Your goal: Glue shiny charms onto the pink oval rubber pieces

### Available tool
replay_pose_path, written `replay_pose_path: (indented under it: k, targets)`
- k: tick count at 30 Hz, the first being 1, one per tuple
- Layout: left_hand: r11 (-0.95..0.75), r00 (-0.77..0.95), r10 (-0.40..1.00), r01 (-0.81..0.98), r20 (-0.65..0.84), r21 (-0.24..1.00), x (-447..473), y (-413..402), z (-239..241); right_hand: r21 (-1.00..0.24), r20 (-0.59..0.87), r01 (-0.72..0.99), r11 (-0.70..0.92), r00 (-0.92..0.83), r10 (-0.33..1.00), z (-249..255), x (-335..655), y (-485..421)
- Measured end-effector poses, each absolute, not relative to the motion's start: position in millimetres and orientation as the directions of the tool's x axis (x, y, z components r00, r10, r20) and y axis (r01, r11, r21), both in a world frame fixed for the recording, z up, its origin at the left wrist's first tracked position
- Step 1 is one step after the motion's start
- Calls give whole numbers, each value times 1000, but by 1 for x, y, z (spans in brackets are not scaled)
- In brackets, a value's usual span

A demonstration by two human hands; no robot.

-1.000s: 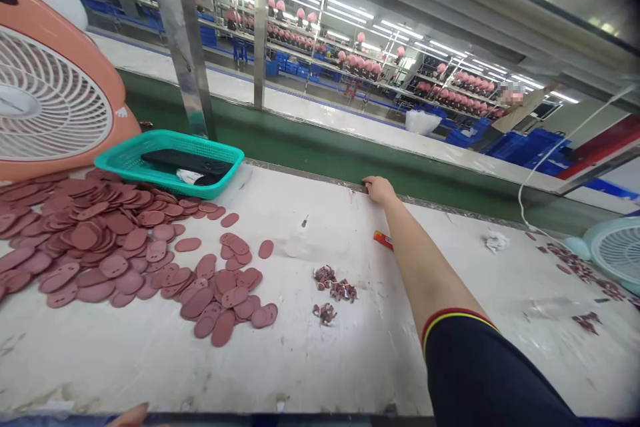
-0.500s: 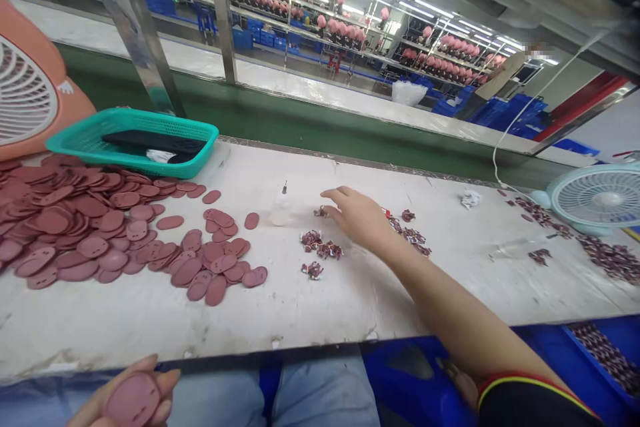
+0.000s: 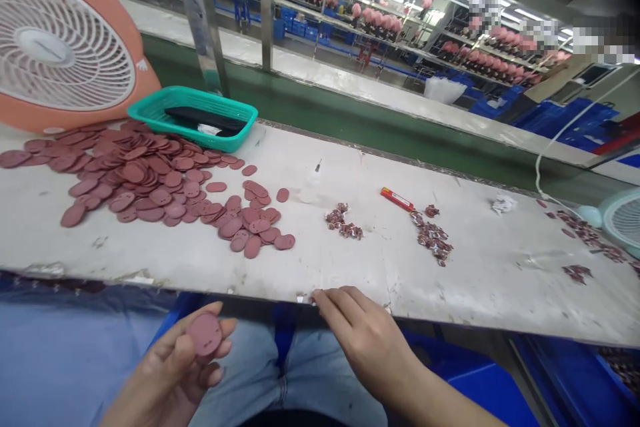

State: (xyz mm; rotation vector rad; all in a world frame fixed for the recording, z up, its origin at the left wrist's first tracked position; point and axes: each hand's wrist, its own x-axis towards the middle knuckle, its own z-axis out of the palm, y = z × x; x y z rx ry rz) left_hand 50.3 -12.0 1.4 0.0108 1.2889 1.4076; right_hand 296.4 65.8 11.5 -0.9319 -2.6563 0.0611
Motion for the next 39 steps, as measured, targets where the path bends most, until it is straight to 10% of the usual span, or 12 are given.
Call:
replay_pose_path:
  k: [7,16,39]
  targets:
    - [421,-121,717,-709,-686,565,76,-10,35,-959,132,152,240,-507,852,39,280,47]
    - [493,200,837,-681,-510,542,68,-17,14,-905,317,70,419,-543,777,49,248,50]
    - [512,203,820,-680,-535,525,68,-21,11,-789,401,117,604,-646,650,57,246,53]
